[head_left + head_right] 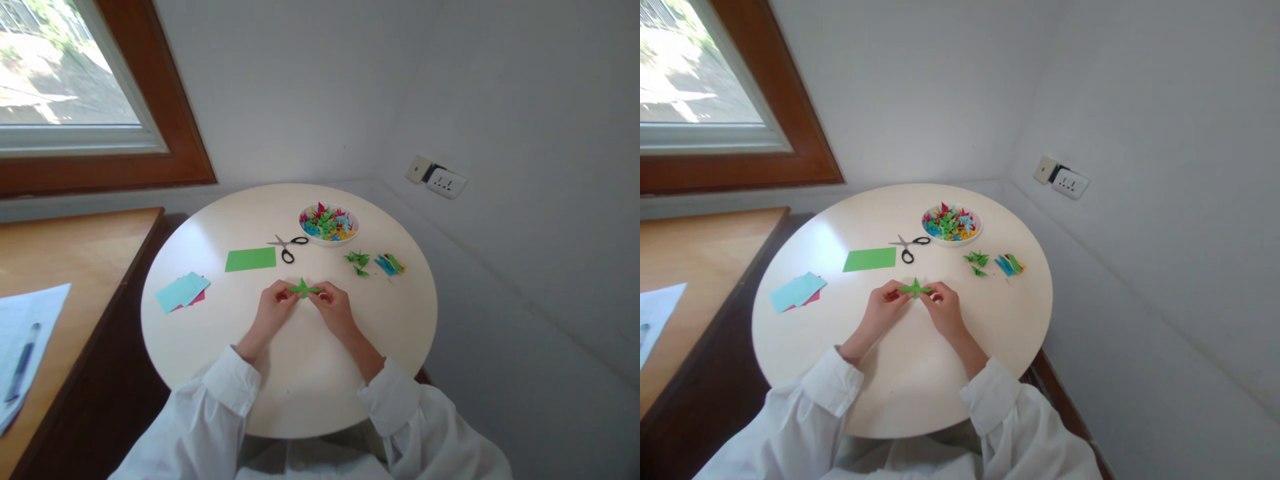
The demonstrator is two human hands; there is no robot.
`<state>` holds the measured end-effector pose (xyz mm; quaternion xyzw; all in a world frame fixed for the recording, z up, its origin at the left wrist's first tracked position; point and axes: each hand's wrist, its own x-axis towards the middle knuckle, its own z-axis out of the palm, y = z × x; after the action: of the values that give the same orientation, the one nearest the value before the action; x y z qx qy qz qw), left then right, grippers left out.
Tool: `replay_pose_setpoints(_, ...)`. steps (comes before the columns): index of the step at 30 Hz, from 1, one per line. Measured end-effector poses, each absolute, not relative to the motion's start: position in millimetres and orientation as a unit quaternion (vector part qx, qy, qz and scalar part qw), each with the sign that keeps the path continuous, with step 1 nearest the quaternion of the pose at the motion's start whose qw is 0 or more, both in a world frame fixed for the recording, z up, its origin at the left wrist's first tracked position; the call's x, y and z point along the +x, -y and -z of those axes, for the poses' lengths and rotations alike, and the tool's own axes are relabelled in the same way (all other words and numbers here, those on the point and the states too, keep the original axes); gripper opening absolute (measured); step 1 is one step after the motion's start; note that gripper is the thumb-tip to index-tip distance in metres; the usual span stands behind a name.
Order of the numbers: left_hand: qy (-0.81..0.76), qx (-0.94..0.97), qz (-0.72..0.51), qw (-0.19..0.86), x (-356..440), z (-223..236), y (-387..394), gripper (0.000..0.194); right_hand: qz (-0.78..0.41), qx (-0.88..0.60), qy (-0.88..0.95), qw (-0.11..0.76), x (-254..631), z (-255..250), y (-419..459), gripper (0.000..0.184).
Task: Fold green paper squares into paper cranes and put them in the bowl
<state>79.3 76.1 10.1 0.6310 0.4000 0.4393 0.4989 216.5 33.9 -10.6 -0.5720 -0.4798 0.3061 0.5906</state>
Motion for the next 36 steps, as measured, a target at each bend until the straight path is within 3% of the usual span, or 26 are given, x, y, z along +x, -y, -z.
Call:
replay_pose_setpoints(14, -0.404, 0.602, -0.436, 0.533, 81, -15, -74, 0.022, -0.342, -0.562, 0.470, 0.588, 216, 9, -34, 0.014)
replay_pose_setpoints(18, -0.389, 0.573, -0.450, 0.564, 81, -18, -74, 0.015, -0.355, -0.556, 0.476, 0.581, 216, 9, -33, 0.013)
replay_pose_setpoints(23, -0.383, 0.538, -0.474, 0.582, 81, -15, -77, 0.034, -0.350, -0.555, 0.471, 0.590, 215, 10, -34, 0.010)
replay_pose_setpoints(30, -0.417, 0.579, -0.448, 0.539, 81, -10, -78, 0.015, -0.372, -0.537, 0.397, 0.645, 215, 6, -35, 0.016)
replay_pose_setpoints(36, -0.447, 0.627, -0.379, 0.513, 81, -2, -79, 0.019, -0.376, -0.529, 0.377, 0.661, 216, 6, -36, 0.021)
